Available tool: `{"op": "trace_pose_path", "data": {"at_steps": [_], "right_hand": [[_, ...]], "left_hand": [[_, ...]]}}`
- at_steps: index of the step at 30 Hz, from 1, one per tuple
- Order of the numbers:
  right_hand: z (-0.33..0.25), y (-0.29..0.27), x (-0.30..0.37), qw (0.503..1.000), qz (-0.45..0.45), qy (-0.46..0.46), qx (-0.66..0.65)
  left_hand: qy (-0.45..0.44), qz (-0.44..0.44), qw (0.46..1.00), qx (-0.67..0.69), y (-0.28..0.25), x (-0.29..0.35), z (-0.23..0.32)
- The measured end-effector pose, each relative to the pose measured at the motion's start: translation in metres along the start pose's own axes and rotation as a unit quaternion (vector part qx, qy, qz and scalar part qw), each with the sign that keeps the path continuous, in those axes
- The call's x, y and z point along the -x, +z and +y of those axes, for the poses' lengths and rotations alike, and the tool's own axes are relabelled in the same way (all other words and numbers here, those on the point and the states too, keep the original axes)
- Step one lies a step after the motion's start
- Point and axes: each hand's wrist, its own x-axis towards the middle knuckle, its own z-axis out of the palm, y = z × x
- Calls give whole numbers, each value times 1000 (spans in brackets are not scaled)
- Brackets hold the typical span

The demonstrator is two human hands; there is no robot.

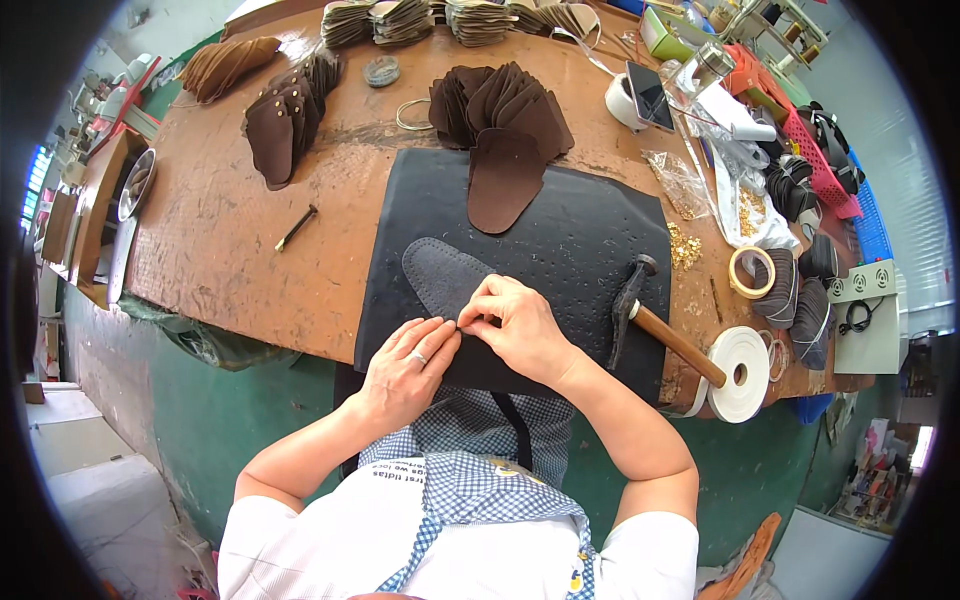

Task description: Assembling and hammering leather shoe upper components at a workstation.

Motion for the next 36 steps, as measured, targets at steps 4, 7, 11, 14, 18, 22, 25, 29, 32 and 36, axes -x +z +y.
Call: {"op": "trace_pose_path", "data": {"at_steps": [4, 7, 11, 14, 18, 22, 25, 29, 32, 36], "right_hand": [[1, 2, -3, 1000, -5, -1, 26], [-6, 3, -7, 999, -9, 22, 45], [-16, -2, -17, 997, -44, 53, 47], [-15, -7, -22, 994, -60, 65, 68], [-20, -14, -37, 985, -108, 102, 88], [-20, -15, -43, 971, -159, 136, 119], [-15, -14, -35, 977, -137, 97, 133], [-11, -7, -20, 994, -65, 41, 81], [-5, 2, -7, 996, -16, -7, 85], [-12, 4, 23, 984, 114, -88, 104]], "left_hand": [[-5, 28, 999, 15, -1, -2, -2], [-11, 49, 998, 35, 1, 0, -7], [-16, 69, 996, 50, 0, 1, -9], [-10, 83, 995, 62, -1, -3, -8], [-3, 84, 995, 51, 1, -1, -8], [-3, 84, 995, 58, -2, -5, -7], [-38, 68, 983, 164, -13, -11, -22], [-214, 180, 958, -56, -44, -22, -98], [-314, 145, 917, -196, -50, -1, -171], [-421, 32, 903, -82, -69, 7, -209]]}}
